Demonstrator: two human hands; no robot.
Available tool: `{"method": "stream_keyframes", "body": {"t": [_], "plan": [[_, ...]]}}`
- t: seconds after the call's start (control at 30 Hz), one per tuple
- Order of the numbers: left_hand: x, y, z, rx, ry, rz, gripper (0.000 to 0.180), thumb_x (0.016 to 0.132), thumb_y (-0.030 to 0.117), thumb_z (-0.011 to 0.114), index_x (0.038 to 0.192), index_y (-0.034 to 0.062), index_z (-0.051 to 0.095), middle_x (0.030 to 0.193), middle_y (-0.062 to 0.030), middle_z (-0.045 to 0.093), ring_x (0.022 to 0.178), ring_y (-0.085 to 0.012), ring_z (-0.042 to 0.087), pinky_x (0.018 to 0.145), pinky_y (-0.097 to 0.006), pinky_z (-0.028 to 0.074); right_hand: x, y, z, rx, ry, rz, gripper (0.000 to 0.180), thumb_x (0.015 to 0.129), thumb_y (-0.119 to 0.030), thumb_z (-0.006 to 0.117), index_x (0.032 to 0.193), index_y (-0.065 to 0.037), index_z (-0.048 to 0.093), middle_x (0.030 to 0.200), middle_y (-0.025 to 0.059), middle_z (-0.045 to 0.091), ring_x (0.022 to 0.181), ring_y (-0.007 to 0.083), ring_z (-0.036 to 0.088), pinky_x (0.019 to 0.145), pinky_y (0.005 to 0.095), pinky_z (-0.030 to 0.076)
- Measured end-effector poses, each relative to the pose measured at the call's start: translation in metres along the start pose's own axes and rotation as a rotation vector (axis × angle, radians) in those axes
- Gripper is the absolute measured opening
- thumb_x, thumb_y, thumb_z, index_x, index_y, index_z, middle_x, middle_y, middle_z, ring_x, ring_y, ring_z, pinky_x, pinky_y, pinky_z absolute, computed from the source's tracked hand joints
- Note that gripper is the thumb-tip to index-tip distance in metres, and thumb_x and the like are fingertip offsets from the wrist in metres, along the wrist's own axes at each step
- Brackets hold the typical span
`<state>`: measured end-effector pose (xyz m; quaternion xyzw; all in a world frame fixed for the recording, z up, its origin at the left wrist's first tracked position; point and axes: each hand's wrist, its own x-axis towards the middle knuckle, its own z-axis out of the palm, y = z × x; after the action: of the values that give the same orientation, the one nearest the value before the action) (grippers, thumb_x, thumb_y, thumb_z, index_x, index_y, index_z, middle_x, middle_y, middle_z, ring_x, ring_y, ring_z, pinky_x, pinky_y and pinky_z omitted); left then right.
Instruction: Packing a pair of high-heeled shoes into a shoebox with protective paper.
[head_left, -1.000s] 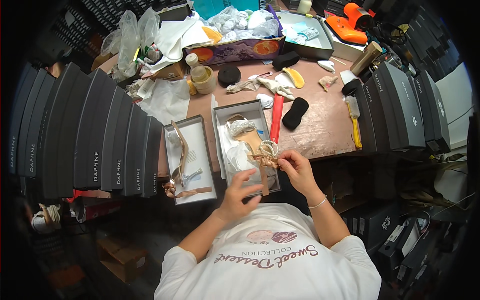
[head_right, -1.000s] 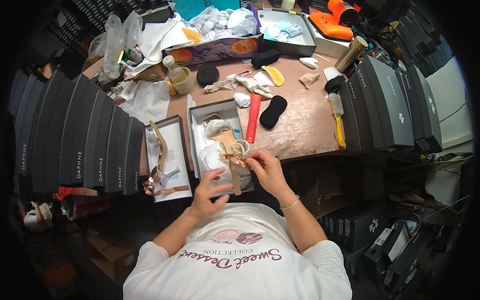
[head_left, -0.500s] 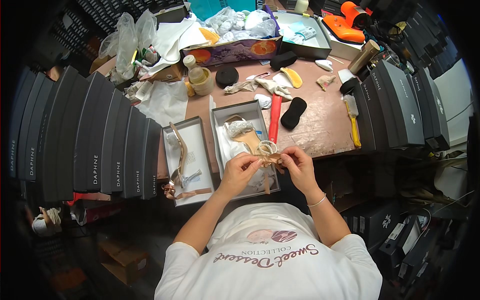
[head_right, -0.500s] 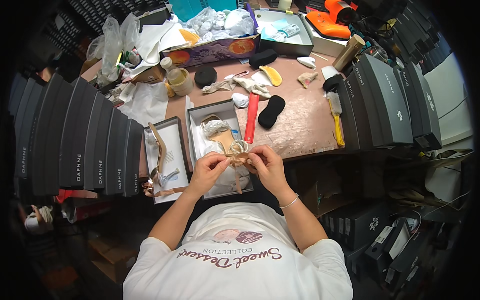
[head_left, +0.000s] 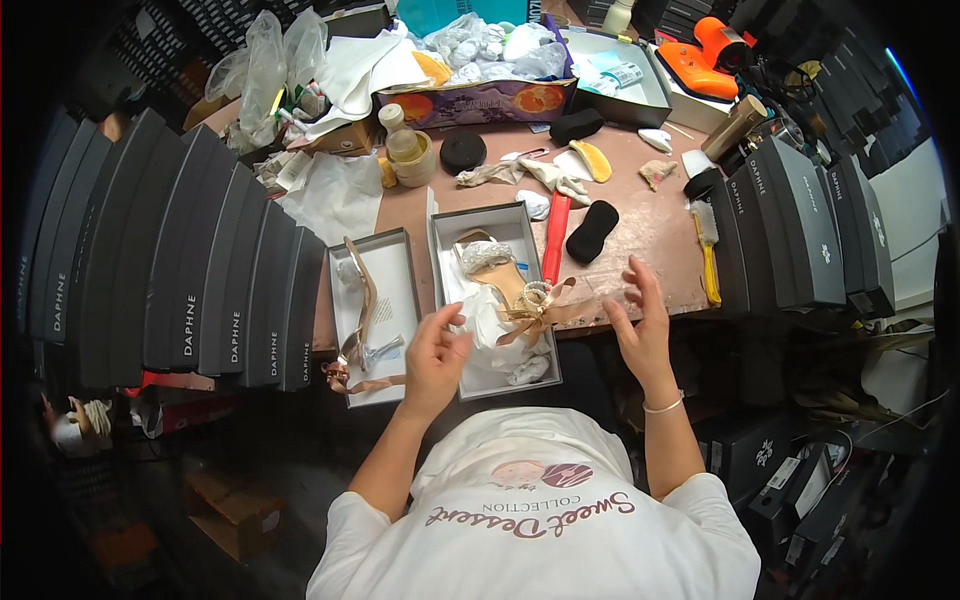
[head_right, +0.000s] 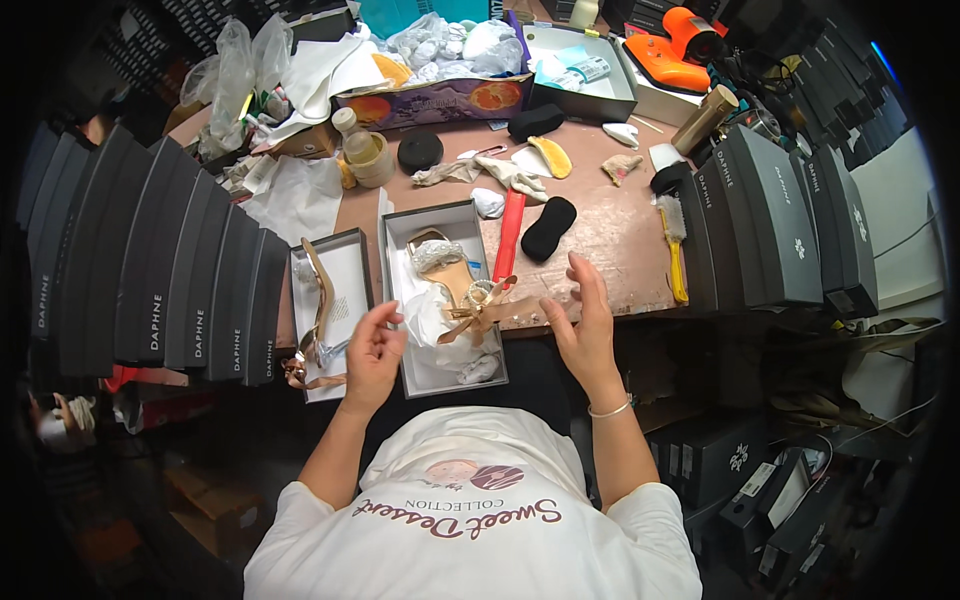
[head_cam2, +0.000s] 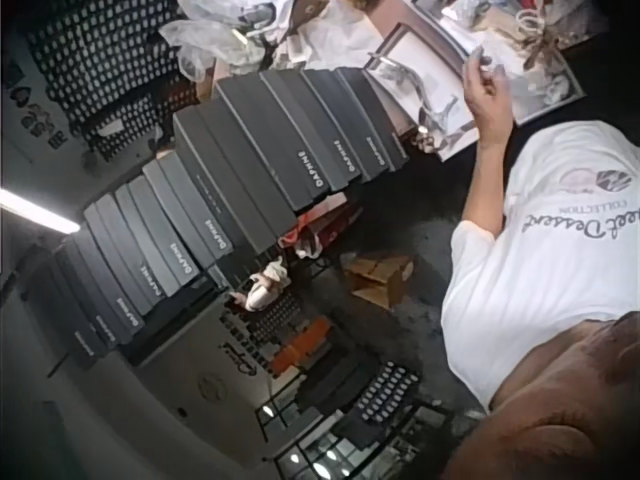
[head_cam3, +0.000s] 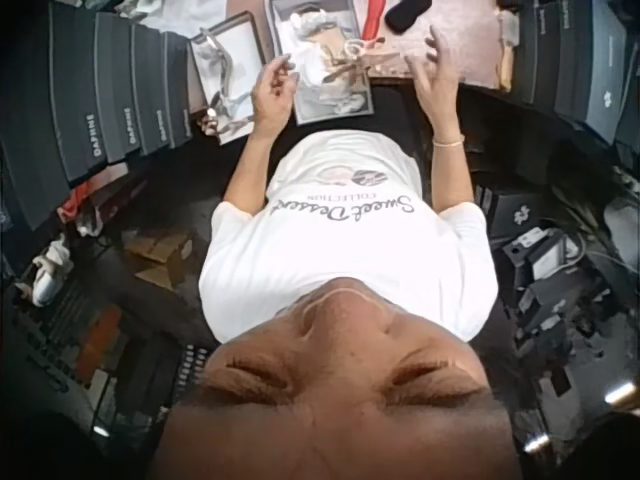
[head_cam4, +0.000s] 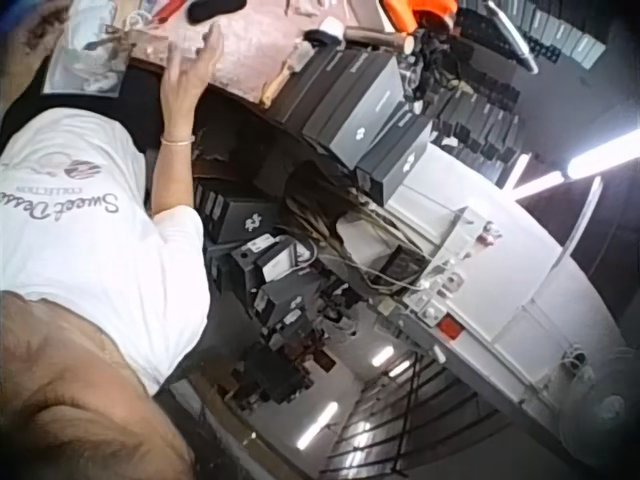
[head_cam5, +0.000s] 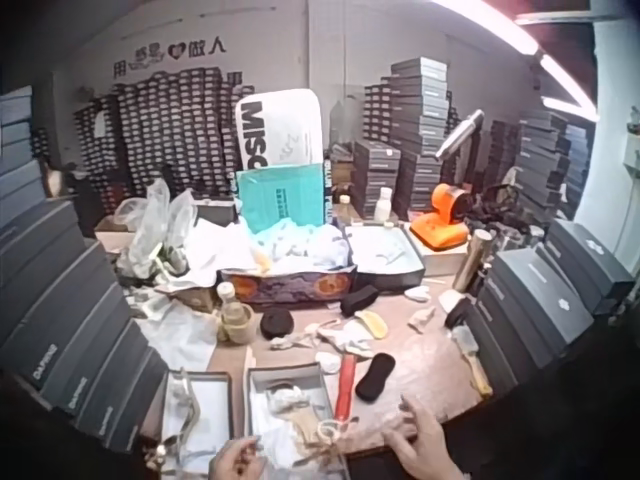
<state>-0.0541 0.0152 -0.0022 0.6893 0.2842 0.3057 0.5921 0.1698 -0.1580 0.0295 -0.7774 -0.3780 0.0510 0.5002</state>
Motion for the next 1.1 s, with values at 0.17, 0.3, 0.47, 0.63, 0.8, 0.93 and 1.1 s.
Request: {"method": "stream_keyframes", "body": {"t": [0.17, 0.3, 0.47, 0.63, 0.8, 0.93, 1.1], "plan": [[0.0, -0.011, -0.019, -0.044, 0.169, 0.014, 0.019, 0.095, 0.011, 0.058, 0.112, 0.0009, 0.062, 0.082, 0.0019, 0.056, 0.069, -0.0038, 0.05, 0.062, -0.017, 0.041, 0.005, -0.045, 0.019, -0.404, -0.472, -0.45, 0.048, 0.078, -0.015, 0.072, 0.123, -0.007, 0.055, 0.124, 0.014, 0.053, 0.117, 0.0329, 0.049, 0.102, 0.0458, 0.036], [-0.019, -0.012, -0.051, 0.042, 0.328, 0.072, 0.015, 0.093, 0.005, 0.058, 0.105, -0.003, 0.063, 0.096, -0.0037, 0.057, 0.076, -0.007, 0.054, 0.069, -0.021, 0.047, -0.005, -0.067, 0.031, -0.279, -0.398, -0.498, 0.023, 0.078, -0.008, 0.067, 0.1, -0.006, 0.063, 0.1, 0.01, 0.06, 0.1, 0.0323, 0.056, 0.087, 0.0448, 0.043], [-0.044, -0.041, -0.117, -0.315, 0.429, -0.294, 0.021, 0.095, 0.015, 0.057, 0.108, -0.0007, 0.063, 0.091, -0.0072, 0.065, 0.08, -0.0125, 0.062, 0.07, -0.023, 0.05, -0.031, -0.027, 0.075, -0.522, -1.091, -0.453, 0.015, 0.078, -0.004, 0.059, 0.09, -0.004, 0.067, 0.086, 0.0148, 0.065, 0.086, 0.031, 0.065, 0.073, 0.041, 0.052], [-0.03, -0.077, -0.095, -1.167, 0.244, -0.561, 0.045, 0.095, 0.031, 0.058, 0.123, -0.0032, 0.048, 0.116, -0.0177, 0.057, 0.106, -0.0243, 0.058, 0.09, -0.031, 0.051, -0.022, 0.017, 0.109, -0.709, -1.208, -0.578, 0.013, 0.072, -0.006, 0.061, 0.081, -0.006, 0.069, 0.088, 0.0149, 0.069, 0.103, 0.0305, 0.063, 0.077, 0.0441, 0.052], [0.052, -0.119, -0.066, -1.666, 0.811, -0.552, 0.063, 0.089, 0.044, 0.064, 0.118, -0.0079, 0.044, 0.109, -0.0204, 0.051, 0.105, -0.0277, 0.056, 0.096, -0.039, 0.05, -0.008, 0.016, 0.104, -0.645, -1.365, -0.422, 0.024, 0.075, -0.008, 0.062, 0.098, -0.005, 0.069, 0.087, 0.0202, 0.068, 0.084, 0.0351, 0.067, 0.071, 0.0445, 0.052], [0.068, -0.146, -0.064, -1.54, 0.865, -0.399, 0.054, 0.089, 0.039, 0.062, 0.115, -0.0057, 0.047, 0.106, -0.015, 0.054, 0.102, -0.025, 0.056, 0.095, -0.039, 0.05, -0.011, 0.012, 0.106, -0.727, -1.376, -0.386, 0.024, 0.079, -0.01, 0.061, 0.101, -0.005, 0.068, 0.087, 0.0209, 0.068, 0.084, 0.0357, 0.067, 0.073, 0.0448, 0.052], [0.029, -0.069, -0.056, -0.926, 0.745, -0.206, 0.039, 0.09, 0.024, 0.056, 0.121, 0.0017, 0.051, 0.117, -0.0118, 0.057, 0.103, -0.0212, 0.058, 0.09, -0.035, 0.051, -0.021, 0.026, 0.107, -0.723, -1.263, -0.568, 0.022, 0.079, -0.011, 0.06, 0.1, -0.005, 0.065, 0.087, 0.0188, 0.068, 0.081, 0.0344, 0.068, 0.071, 0.0454, 0.051]]}}
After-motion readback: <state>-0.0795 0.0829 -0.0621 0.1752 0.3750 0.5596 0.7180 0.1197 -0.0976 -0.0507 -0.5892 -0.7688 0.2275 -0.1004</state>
